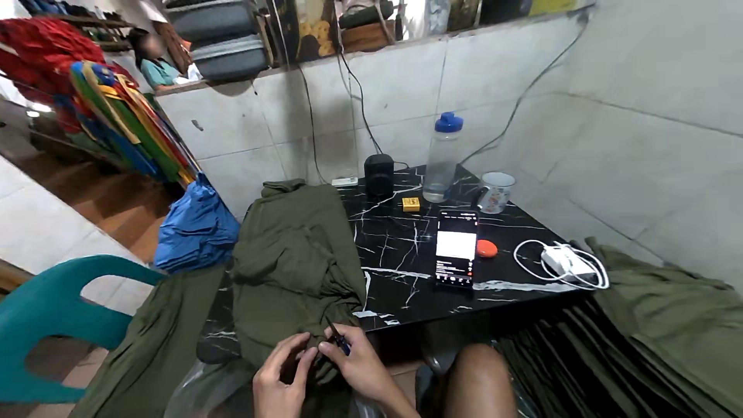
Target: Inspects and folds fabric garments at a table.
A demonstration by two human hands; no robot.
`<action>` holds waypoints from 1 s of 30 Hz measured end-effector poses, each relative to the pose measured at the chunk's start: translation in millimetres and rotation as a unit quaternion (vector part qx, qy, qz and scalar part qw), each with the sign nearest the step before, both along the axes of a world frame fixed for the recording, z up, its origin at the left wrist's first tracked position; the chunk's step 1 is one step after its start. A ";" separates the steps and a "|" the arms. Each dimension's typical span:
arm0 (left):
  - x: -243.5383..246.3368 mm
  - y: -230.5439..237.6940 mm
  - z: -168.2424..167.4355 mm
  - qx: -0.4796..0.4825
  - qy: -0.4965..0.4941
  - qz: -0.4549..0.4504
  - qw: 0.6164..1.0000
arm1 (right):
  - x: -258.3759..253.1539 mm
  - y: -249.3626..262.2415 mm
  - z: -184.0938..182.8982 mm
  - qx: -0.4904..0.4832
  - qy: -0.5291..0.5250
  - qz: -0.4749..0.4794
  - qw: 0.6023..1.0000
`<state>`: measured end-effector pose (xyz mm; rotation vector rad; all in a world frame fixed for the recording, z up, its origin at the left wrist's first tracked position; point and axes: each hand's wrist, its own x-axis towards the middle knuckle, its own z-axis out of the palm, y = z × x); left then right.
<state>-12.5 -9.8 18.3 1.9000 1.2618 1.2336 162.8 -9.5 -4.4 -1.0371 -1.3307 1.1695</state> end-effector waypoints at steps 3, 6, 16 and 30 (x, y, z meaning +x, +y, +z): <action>-0.6 4.5 -5.8 0.007 -0.020 -0.010 1.000 | -1.0 -0.1 -0.1 0.000 0.001 -0.002 1.000; 0.0 6.7 -8.3 -0.001 -0.037 0.007 0.999 | 1.1 0.1 0.3 -0.011 -0.010 0.001 1.000; 6.7 -0.8 -18.5 0.020 -0.069 0.000 0.997 | -2.4 -0.5 2.6 -0.036 0.066 -0.041 0.996; 9.3 -4.6 -25.8 0.084 -0.066 0.051 0.993 | -6.6 -2.7 4.4 -0.018 0.027 -0.038 0.999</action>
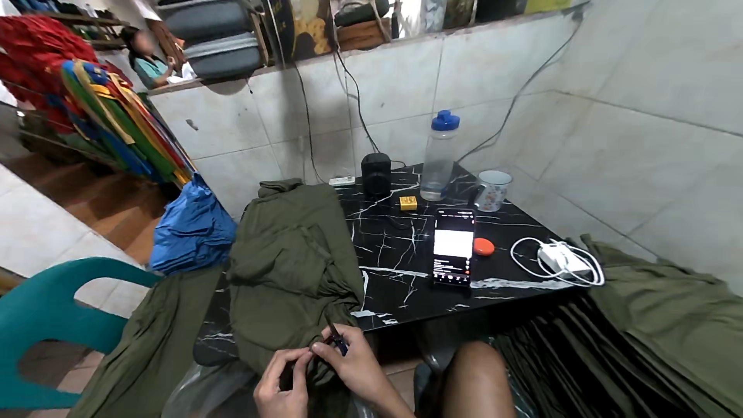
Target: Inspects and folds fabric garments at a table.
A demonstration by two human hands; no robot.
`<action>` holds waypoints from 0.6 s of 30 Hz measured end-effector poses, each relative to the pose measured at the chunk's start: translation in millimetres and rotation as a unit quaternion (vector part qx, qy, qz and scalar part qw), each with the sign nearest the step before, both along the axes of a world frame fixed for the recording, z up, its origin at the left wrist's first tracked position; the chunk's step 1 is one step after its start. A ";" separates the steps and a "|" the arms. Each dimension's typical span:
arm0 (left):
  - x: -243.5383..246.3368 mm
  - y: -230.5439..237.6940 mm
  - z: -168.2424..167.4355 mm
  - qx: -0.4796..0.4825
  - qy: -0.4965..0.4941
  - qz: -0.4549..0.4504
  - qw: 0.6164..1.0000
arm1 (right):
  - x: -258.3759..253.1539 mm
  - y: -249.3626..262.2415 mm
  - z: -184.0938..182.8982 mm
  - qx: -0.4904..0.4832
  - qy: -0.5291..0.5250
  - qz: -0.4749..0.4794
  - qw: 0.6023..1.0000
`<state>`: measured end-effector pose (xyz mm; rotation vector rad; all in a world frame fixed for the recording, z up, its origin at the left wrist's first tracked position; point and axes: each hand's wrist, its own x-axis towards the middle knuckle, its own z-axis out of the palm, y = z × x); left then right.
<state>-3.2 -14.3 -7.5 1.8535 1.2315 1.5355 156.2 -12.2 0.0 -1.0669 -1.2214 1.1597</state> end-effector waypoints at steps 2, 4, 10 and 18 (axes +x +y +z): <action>-0.9 -0.5 5.6 -0.049 -0.051 -0.026 0.997 | 0.8 -0.1 0.5 0.001 -0.014 0.007 1.000; -2.3 -0.4 10.6 -0.085 -0.084 -0.045 0.992 | 1.1 0.6 -0.8 0.009 -0.030 0.019 0.999; -5.0 2.7 6.0 -0.081 -0.095 -0.046 0.991 | 0.2 0.1 -0.7 0.016 -0.055 0.022 0.998; 4.4 -1.8 8.1 -0.071 -0.147 -0.068 0.984 | -4.3 -1.1 -0.1 0.065 -0.114 -0.013 0.991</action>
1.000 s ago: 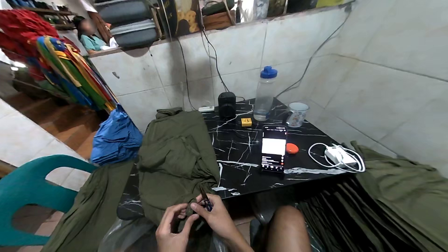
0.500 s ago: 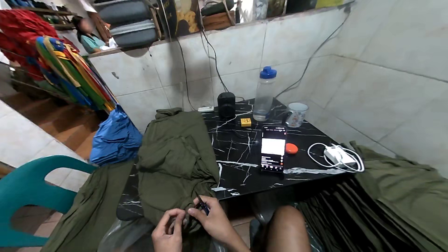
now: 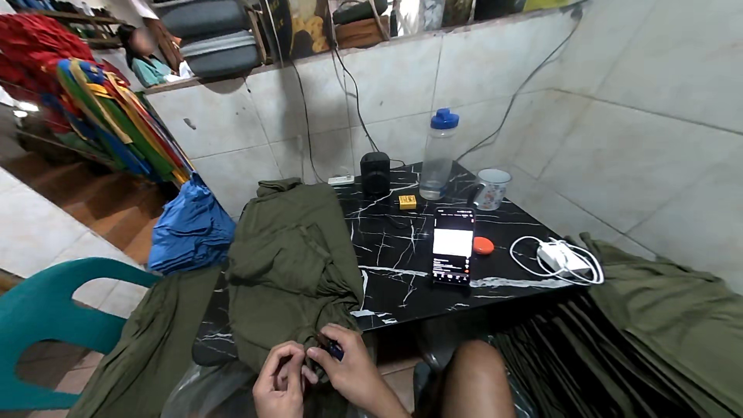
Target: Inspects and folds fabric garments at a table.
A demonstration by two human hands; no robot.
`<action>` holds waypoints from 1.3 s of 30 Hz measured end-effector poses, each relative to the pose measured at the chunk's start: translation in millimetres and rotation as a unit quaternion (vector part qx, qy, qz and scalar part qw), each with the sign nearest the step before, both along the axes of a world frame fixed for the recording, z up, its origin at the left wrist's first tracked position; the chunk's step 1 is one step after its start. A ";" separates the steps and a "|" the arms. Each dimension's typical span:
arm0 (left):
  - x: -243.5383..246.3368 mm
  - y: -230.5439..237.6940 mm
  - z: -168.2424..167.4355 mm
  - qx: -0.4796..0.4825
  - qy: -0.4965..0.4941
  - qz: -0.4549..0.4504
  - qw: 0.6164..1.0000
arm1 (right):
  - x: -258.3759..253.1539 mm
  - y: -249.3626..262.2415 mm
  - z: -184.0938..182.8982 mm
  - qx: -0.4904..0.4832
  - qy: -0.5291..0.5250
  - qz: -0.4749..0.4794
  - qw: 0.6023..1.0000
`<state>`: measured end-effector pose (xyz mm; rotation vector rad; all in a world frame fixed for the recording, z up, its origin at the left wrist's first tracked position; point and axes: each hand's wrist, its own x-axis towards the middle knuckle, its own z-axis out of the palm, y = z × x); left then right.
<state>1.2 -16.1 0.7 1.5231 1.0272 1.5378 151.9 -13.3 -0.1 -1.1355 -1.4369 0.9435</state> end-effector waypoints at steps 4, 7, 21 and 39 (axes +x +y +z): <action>-3.2 1.2 3.4 0.033 0.039 0.020 0.998 | -1.1 -7.5 7.2 0.052 -0.106 -0.092 0.989; -11.9 6.2 3.8 0.067 0.095 0.049 0.992 | 1.3 -7.9 5.6 0.133 -0.183 -0.132 0.965; -12.8 8.5 1.7 0.154 0.201 0.054 0.966 | -2.5 -9.5 2.2 0.208 -0.312 -0.134 0.917; -17.0 -13.0 19.3 -0.018 0.221 -0.193 0.956 | 3.5 4.2 -4.8 -0.025 0.106 -0.055 0.992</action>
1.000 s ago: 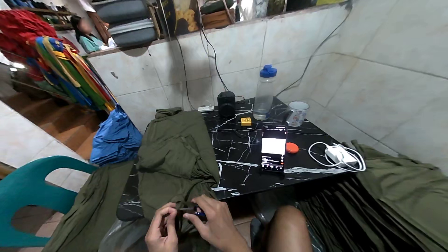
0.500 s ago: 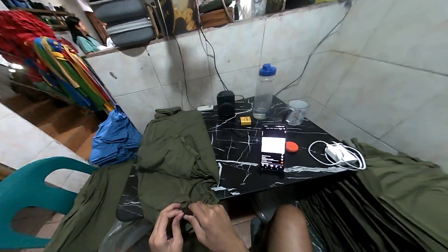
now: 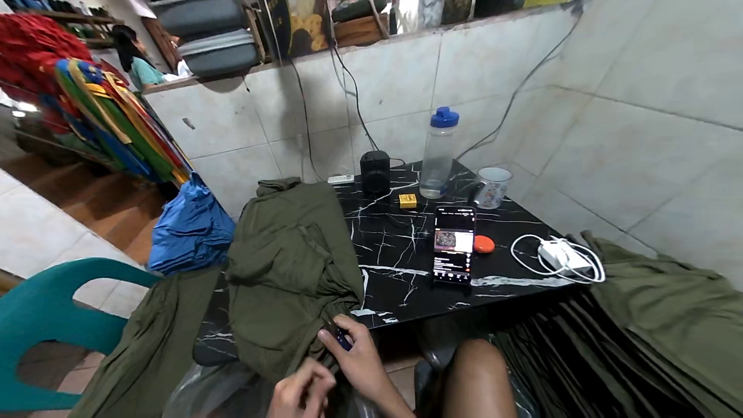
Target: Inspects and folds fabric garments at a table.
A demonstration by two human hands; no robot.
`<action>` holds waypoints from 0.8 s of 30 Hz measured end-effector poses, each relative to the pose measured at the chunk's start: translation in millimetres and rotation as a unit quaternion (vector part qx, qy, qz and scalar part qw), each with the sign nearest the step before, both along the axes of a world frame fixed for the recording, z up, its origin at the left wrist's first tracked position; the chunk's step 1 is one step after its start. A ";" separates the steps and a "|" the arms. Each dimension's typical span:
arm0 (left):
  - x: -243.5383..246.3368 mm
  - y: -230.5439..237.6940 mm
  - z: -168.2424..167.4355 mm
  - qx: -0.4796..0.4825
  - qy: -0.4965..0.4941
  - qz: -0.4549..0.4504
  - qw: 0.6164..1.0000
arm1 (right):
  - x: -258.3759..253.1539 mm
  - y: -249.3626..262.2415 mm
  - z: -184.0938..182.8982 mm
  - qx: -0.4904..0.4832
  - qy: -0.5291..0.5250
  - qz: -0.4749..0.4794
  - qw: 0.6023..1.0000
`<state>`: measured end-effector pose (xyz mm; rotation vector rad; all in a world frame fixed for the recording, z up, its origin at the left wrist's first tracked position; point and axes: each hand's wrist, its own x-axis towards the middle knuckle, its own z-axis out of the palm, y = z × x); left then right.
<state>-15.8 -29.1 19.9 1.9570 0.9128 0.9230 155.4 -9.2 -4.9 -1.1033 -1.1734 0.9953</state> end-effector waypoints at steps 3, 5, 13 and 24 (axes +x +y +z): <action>-12.2 8.7 0.3 -0.007 0.101 -0.081 0.992 | 1.7 0.7 1.8 -0.013 -0.003 0.007 1.000; -13.1 11.9 -1.4 0.059 0.071 -0.013 0.996 | 1.6 0.6 1.7 -0.005 0.018 0.026 0.999; 1.9 20.8 -10.0 0.160 0.018 0.191 0.968 | -4.1 0.3 0.1 -0.009 0.070 0.057 0.996; -12.5 21.8 -9.3 0.171 -0.004 0.088 0.981 | -3.1 0.0 3.4 -0.017 0.061 0.029 0.998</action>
